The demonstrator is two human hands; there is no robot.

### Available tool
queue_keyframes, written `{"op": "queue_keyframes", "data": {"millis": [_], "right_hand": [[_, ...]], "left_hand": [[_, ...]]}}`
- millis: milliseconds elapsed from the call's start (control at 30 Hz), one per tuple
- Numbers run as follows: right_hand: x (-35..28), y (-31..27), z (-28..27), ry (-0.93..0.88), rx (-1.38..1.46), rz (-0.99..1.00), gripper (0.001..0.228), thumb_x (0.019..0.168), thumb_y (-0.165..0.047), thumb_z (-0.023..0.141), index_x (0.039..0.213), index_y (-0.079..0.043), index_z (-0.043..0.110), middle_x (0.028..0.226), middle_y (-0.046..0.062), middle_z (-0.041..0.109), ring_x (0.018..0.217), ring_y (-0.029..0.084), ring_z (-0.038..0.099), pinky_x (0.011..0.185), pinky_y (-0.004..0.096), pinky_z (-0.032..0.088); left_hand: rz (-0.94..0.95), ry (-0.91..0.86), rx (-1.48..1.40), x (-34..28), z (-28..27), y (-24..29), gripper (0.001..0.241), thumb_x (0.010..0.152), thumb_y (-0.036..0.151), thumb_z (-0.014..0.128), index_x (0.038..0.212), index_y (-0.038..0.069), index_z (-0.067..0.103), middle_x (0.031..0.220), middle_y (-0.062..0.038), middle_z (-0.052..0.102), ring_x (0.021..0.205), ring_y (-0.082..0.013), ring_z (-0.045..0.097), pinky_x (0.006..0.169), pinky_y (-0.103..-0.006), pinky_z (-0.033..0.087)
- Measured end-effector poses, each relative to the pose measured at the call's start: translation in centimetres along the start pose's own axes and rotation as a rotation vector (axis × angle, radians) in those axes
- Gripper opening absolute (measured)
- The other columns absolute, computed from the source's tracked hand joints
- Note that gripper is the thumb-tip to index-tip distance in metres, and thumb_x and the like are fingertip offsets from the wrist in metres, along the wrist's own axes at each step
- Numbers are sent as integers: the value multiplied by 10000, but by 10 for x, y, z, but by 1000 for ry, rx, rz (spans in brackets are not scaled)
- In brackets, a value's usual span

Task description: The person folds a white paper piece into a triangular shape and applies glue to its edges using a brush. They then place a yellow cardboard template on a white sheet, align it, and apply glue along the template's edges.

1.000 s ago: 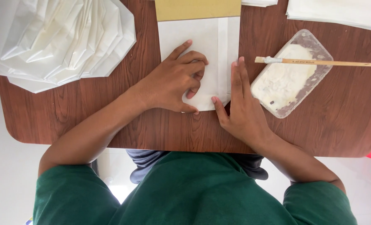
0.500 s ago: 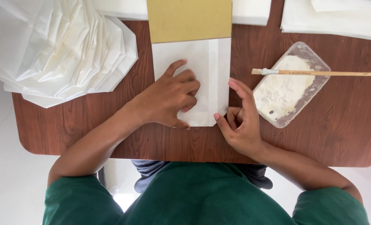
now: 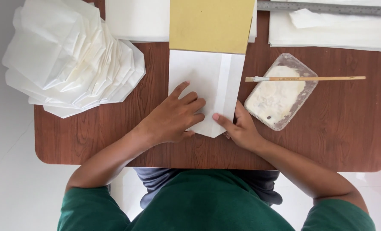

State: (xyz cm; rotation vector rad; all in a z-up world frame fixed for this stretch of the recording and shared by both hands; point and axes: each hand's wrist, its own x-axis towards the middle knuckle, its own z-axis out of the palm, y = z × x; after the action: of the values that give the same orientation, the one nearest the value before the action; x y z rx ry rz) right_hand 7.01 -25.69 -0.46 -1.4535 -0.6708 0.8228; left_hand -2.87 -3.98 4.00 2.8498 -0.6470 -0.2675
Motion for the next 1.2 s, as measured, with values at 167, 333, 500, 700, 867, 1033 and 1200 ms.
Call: {"op": "queue_keyframes", "data": {"millis": [167, 333, 500, 700, 867, 1033, 1200], "right_hand": [[1, 19, -17, 13, 101, -78, 163, 1025, -175, 575, 1078, -22, 599, 675, 113, 640, 437, 158, 594, 403, 296, 550], [7, 7, -51, 33, 72, -264, 81, 999, -93, 626, 957, -44, 676, 692, 29, 626, 622, 88, 576, 559, 255, 526], [3, -37, -51, -94, 3, -279, 106, 909, -40, 700, 989, 18, 739, 709, 97, 677, 697, 128, 598, 635, 334, 563], [0, -49, -40, -188, 68, -191, 234, 848, -70, 771, 1052, 40, 744, 760, 100, 717, 708, 129, 609, 628, 341, 596], [-9, -28, -43, -318, 159, -104, 137, 907, -101, 720, 1005, -6, 731, 702, 115, 706, 559, 166, 678, 465, 282, 572], [-8, -72, -32, -355, -168, -181, 204, 928, -103, 683, 1062, 30, 761, 755, 199, 767, 648, 233, 732, 555, 404, 606], [-17, -61, -53, -341, -310, -294, 123, 920, -102, 689, 923, 1, 755, 619, 139, 691, 545, 197, 685, 485, 342, 557]], "left_hand": [[-102, 376, 42, -18, -13, 12, 624, 720, 616, 848, 1023, 80, 744, 1107, -155, 645, 1134, -383, 611, 1069, -657, 434], [-505, 1155, -596, -54, 10, 36, 618, 812, 230, 882, 1208, 57, 440, 1210, -111, 426, 1258, -333, 473, 1103, -521, 430], [-585, 1513, -1251, -93, 99, 45, 721, 884, 300, 676, 1466, 23, 354, 1378, -193, 494, 1266, -343, 545, 1107, -566, 458], [-733, 1853, -1528, -81, 131, 68, 482, 901, 76, 652, 1370, 17, 559, 1151, -220, 718, 977, -391, 735, 908, -628, 601], [-700, 2038, -1504, -78, 121, 63, 452, 959, 255, 606, 1368, 68, 559, 1101, -201, 721, 940, -376, 747, 931, -605, 600], [-729, 1827, -1602, -94, 132, 58, 461, 995, 448, 488, 1313, 144, 625, 959, -91, 706, 932, -277, 751, 950, -557, 604], [-540, 1772, -1674, -90, 127, 57, 497, 981, 427, 470, 1332, 96, 592, 1037, -137, 707, 1032, -352, 731, 1032, -655, 536]]}}
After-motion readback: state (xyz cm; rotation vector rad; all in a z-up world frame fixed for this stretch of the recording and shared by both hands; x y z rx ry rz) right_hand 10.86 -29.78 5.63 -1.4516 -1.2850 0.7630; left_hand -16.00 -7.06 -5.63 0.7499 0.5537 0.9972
